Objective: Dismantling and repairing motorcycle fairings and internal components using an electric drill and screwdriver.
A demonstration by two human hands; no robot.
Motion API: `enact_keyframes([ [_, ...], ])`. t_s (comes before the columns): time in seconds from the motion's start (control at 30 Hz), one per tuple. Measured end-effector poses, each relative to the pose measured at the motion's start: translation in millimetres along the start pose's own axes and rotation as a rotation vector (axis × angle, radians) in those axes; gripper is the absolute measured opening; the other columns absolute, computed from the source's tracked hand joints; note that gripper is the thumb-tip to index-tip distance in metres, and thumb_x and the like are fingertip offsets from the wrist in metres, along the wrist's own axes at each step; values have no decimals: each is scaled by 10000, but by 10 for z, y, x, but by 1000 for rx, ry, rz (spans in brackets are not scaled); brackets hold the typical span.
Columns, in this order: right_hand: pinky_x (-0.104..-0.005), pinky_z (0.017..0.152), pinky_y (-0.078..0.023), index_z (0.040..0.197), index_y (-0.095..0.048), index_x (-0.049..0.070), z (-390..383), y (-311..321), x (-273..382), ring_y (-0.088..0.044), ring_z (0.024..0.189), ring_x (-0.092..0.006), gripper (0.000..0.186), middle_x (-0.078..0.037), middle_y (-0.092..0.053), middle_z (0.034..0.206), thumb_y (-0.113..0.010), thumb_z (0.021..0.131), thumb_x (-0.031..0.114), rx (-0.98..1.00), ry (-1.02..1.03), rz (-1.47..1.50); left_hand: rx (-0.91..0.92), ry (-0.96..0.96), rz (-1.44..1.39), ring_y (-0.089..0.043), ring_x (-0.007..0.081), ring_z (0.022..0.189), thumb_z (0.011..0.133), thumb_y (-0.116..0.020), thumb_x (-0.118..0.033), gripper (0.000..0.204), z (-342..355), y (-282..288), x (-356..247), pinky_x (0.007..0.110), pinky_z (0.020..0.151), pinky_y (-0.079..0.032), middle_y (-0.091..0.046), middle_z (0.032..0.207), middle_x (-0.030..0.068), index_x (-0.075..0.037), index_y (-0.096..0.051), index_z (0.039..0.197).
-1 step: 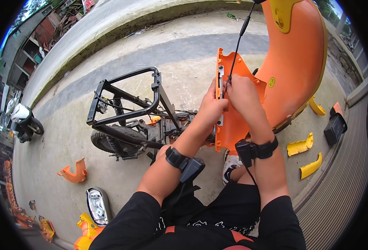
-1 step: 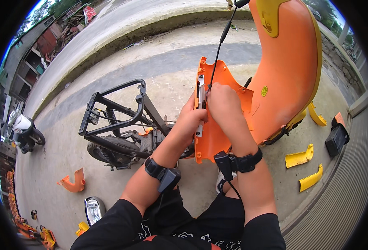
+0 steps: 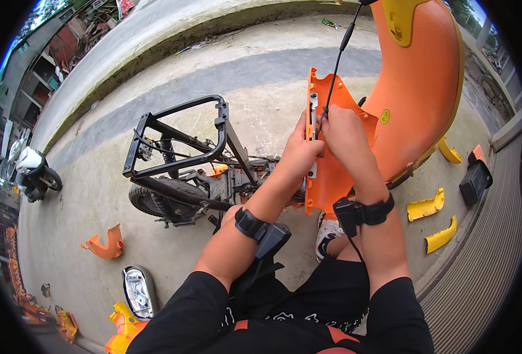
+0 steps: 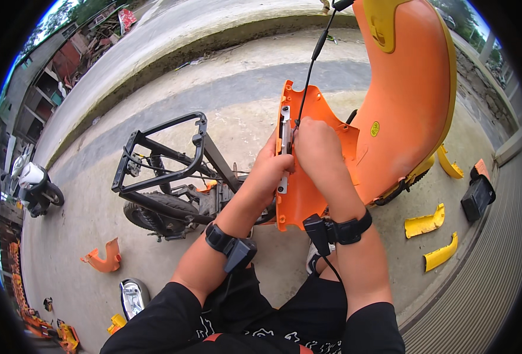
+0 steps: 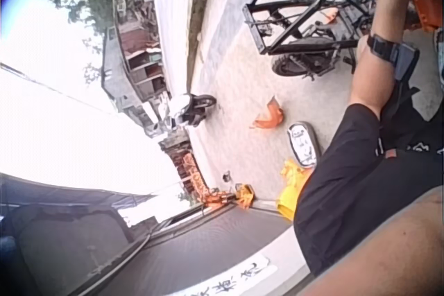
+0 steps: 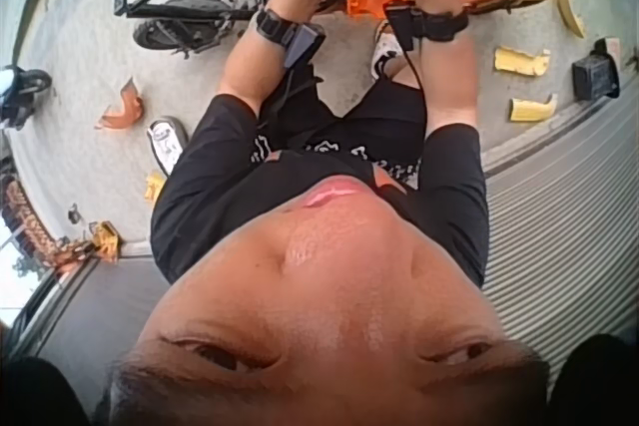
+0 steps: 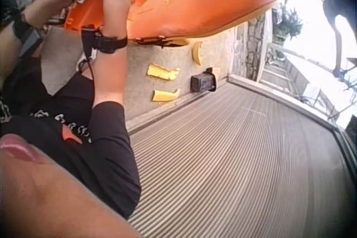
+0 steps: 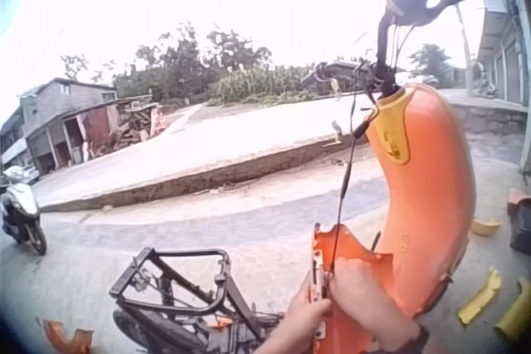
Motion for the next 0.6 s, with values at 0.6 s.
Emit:
enact_keyframes([
  [0.6,-502,765,-527,888,-614,-36,18,-13,-101,-663,853,-429,189,-254,-671,858,-621,905,152,5,-65,109,-65,-60,23,-460,68,723,716,-473,35,728,-27,-89,0,217,625,-395,-505,895,-13,-58,-412,1435],
])
Point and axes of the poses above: each hand's wrist, its own z-axis towards the middle knuckle, its own y-axis out of the back of the hand, x = y × z, the point moved 2 cm from there along z, towards the middle knuckle
